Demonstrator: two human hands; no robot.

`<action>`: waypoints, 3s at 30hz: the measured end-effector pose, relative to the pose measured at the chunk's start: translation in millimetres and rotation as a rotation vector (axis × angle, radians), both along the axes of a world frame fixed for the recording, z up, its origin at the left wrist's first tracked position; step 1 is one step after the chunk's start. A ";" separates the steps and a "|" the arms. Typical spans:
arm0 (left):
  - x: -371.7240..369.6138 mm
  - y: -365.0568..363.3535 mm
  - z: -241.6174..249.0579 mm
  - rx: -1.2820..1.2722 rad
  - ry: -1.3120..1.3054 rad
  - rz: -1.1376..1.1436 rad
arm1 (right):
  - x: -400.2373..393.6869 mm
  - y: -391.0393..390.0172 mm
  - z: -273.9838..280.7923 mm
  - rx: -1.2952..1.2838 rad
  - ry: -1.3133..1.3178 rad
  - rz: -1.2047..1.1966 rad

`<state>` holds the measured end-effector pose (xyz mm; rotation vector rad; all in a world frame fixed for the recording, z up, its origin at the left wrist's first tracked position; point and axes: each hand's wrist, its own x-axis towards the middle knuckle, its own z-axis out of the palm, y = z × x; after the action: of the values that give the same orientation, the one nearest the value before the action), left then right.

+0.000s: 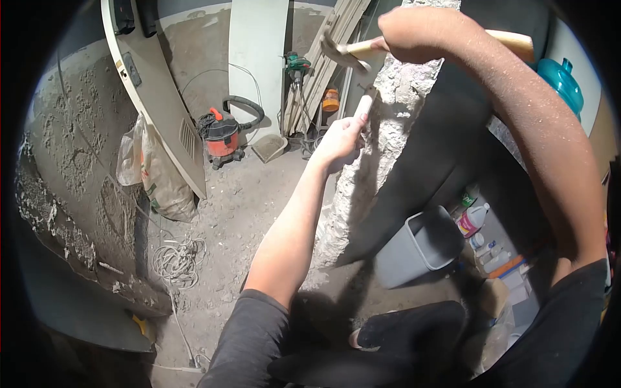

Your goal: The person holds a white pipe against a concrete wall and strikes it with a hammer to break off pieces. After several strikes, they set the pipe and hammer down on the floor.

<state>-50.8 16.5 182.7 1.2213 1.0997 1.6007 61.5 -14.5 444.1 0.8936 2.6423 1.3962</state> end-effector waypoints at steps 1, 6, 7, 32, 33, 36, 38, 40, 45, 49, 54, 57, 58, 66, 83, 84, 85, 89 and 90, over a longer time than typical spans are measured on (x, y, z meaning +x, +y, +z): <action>2.4 -1.9 -1.2 -0.002 -0.031 0.016 | 0.6 0.5 3.4 -0.007 0.003 -0.005; 8.5 -12.5 8.4 -0.034 -0.049 0.050 | 3.9 -18.3 16.1 0.081 0.072 0.461; 10.3 -11.4 7.4 -0.053 -0.076 0.046 | 4.2 -16.8 15.9 0.072 0.077 0.538; 3.7 3.2 -4.7 -0.008 -0.106 0.014 | 10.3 -48.1 -13.0 -0.054 -0.090 -0.022; 5.9 0.9 -5.9 -0.005 -0.109 0.000 | 10.4 -53.1 -6.5 -0.100 -0.086 0.041; 11.3 -1.8 0.6 -0.053 -0.114 0.013 | 18.0 -43.8 -8.3 -0.143 0.072 0.237; 16.1 -7.1 3.2 -0.091 -0.165 0.034 | 16.0 -33.6 -18.3 -0.149 0.369 0.540; 16.4 -7.8 3.4 -0.091 -0.182 0.023 | 13.0 -35.8 -23.4 -0.151 0.300 0.424; 22.6 -3.7 2.3 -0.122 -0.167 -0.059 | 30.5 -43.6 -23.3 -0.155 -0.025 -0.139; 26.4 -3.6 -0.1 -0.079 -0.133 0.005 | 38.1 -49.5 -10.7 -0.148 0.084 0.013; 16.9 -20.1 2.3 0.166 -0.247 0.289 | 60.4 -31.6 1.5 -0.124 0.146 0.352; 15.3 -28.2 11.6 0.203 -0.275 0.288 | 61.5 -23.5 -5.4 0.004 0.241 0.501; 18.1 -29.9 16.2 0.207 -0.311 0.289 | 64.7 -23.7 -5.4 0.010 0.284 0.520; 65.7 5.6 9.7 -0.042 0.071 0.289 | 115.5 -66.6 -9.6 -0.187 0.534 0.553; 51.6 -1.3 5.7 0.012 -0.240 0.087 | 97.2 -53.3 -23.6 -0.181 0.368 0.127; 52.4 -1.2 6.6 0.012 -0.243 0.085 | 95.8 -49.7 -24.8 -0.181 0.366 0.125; 51.8 -1.6 8.1 -0.004 -0.241 0.091 | 93.1 -43.3 -25.9 -0.164 0.338 0.141; 42.7 -1.2 9.5 -0.053 -0.224 0.113 | 69.1 -32.8 -17.7 -0.056 0.301 0.336; 41.7 2.1 8.5 -0.065 -0.201 0.122 | 59.7 -36.1 -10.1 -0.020 0.241 0.397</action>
<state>-9.1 18.6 191.2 0.9435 1.1046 1.7248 121.2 -50.6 434.0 0.5875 3.1458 1.4023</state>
